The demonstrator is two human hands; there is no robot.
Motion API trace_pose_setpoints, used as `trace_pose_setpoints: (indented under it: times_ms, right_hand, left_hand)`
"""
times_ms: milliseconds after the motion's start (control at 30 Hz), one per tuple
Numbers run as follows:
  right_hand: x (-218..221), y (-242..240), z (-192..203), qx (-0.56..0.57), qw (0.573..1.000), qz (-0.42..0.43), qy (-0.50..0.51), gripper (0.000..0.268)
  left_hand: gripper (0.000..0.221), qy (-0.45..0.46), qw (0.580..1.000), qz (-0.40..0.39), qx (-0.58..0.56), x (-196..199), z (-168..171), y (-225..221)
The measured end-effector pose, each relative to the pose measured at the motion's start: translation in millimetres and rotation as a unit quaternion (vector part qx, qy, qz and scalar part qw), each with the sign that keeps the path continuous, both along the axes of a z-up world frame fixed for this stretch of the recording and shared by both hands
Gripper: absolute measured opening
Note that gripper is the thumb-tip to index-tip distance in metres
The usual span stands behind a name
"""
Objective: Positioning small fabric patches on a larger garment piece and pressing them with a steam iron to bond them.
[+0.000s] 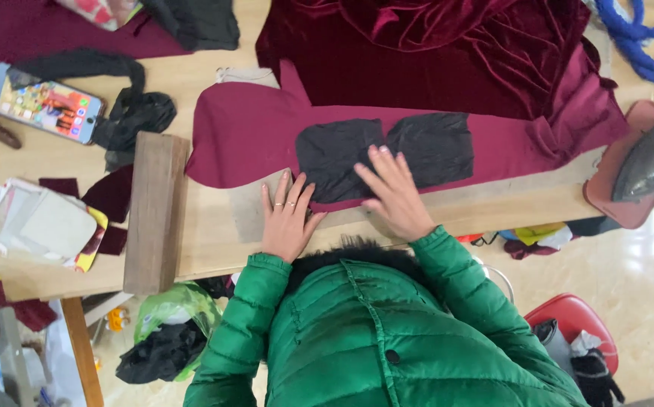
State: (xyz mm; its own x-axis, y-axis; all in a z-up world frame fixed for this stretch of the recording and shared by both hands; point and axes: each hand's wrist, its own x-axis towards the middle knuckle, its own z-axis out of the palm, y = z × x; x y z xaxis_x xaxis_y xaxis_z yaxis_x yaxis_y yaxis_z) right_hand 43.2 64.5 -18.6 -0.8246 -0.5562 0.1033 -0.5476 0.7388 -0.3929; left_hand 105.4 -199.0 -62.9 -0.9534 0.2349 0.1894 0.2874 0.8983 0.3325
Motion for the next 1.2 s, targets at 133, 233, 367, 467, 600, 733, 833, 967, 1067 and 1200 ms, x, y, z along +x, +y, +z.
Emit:
trace_pose_setpoints:
  times_ms: [133, 233, 367, 467, 600, 733, 833, 967, 1067, 1200]
  right_hand:
    - [-16, 55, -12, 0.033, 0.994, -0.100, 0.030, 0.058]
    - [-19, 79, -11, 0.042, 0.985, -0.165, 0.022, 0.052]
    - [-20, 84, -18, 0.080, 0.982, -0.172, 0.014, 0.057]
    - [-20, 81, -22, 0.106, 0.977, -0.186, 0.010, 0.064]
    - [-19, 80, -24, 0.118, 0.973, -0.198, 0.020, 0.068]
    - [-19, 81, -23, 0.105, 0.977, -0.184, 0.021, 0.070]
    - [-18, 83, -21, 0.099, 0.977, -0.187, 0.016, 0.072]
    - [-16, 91, -9, 0.048, 0.980, -0.192, -0.007, 0.073]
    - [-12, 116, 7, 0.035, 0.978, -0.204, 0.001, 0.075]
    - [-8, 190, 16, 0.020, 0.963, -0.261, 0.066, 0.073]
  left_hand:
    - [0.063, 0.017, 1.000, -0.009, 0.002, 0, -4, 0]
    - [0.064, 0.030, 0.999, -0.006, 0.017, 0, -2, 4]
    - [0.067, 0.018, 0.999, -0.007, 0.031, 2, 15, 20]
    - [0.071, 0.009, 1.000, -0.017, 0.017, -2, 29, 35]
    - [0.074, -0.013, 0.999, -0.031, -0.004, -11, 44, 62]
    - [0.076, -0.029, 0.998, -0.046, -0.028, -25, 46, 91]
    - [0.079, -0.026, 0.998, -0.037, -0.054, -29, 37, 102]
    - [0.080, -0.031, 0.997, -0.016, -0.068, -28, 21, 105]
    - [0.080, -0.029, 0.997, -0.008, -0.070, -28, 16, 106]
    - [0.080, -0.030, 0.998, -0.009, -0.060, -28, 17, 106]
